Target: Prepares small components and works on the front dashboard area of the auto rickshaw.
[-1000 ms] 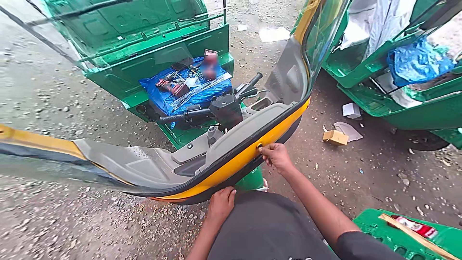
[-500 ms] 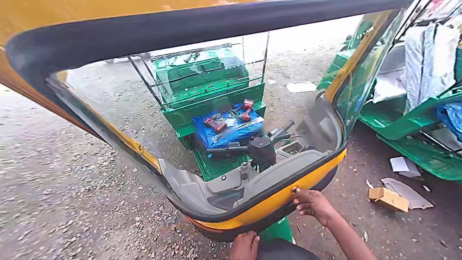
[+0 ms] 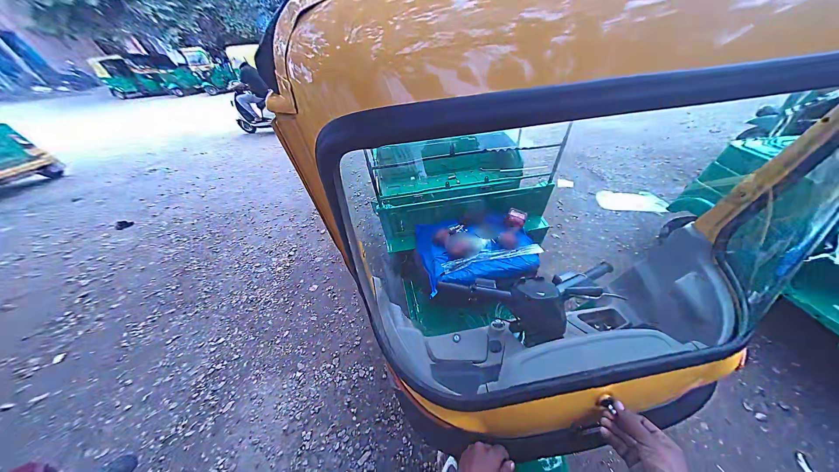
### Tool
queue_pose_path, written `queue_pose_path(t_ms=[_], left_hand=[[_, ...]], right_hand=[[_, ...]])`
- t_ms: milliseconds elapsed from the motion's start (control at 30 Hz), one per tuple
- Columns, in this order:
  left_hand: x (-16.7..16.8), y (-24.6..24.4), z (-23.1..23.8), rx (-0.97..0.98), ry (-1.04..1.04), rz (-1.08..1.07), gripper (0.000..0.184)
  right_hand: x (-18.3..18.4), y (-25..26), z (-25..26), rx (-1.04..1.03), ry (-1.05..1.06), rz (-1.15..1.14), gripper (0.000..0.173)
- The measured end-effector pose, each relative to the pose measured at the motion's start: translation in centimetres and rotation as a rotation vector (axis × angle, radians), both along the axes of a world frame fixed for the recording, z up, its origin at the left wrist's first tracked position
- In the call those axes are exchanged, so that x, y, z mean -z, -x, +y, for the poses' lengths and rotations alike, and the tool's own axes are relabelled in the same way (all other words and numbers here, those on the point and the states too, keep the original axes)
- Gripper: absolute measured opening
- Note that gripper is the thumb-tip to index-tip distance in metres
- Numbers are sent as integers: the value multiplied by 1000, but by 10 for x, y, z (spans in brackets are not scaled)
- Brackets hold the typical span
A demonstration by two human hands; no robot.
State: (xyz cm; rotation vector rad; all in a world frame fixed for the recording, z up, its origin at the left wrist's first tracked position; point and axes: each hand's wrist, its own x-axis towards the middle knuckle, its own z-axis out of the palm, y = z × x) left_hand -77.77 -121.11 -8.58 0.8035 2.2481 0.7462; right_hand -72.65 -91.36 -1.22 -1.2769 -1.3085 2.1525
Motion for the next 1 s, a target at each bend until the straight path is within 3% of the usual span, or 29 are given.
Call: queue_pose_path(t_ms=[133,200,300,333,500,633,767,800,1000], left_hand=[[0,-3,-3,-47,-17,-24,39],[-1,0,-6,-54,0,-32,39],[1,2,-7,-30,20,-26,40],[2,3,-7,-19,24,-28,40],[-10,7,-7,30,-3,37,41],[-18,16,0,61,-138,135,37],[-18,18,0,90,-158,115,35],[-18,19,0,106,-162,107,34],[-27,37,-2,308,-110,-50,35]], right_hand=[[6,-2,-5,143,-113,62,21],[5,2,-7,161,-50,60,13],[2,7,-10,128,68,-85,44],[0,9,-12,112,73,-109,44],[-2,14,-18,192,-21,-2,9],[-4,16,-16,300,32,61,9],[-1,16,-20,221,202,-112,44],[-2,17,-22,203,196,-137,45],[-7,17,-20,304,41,22,4]])
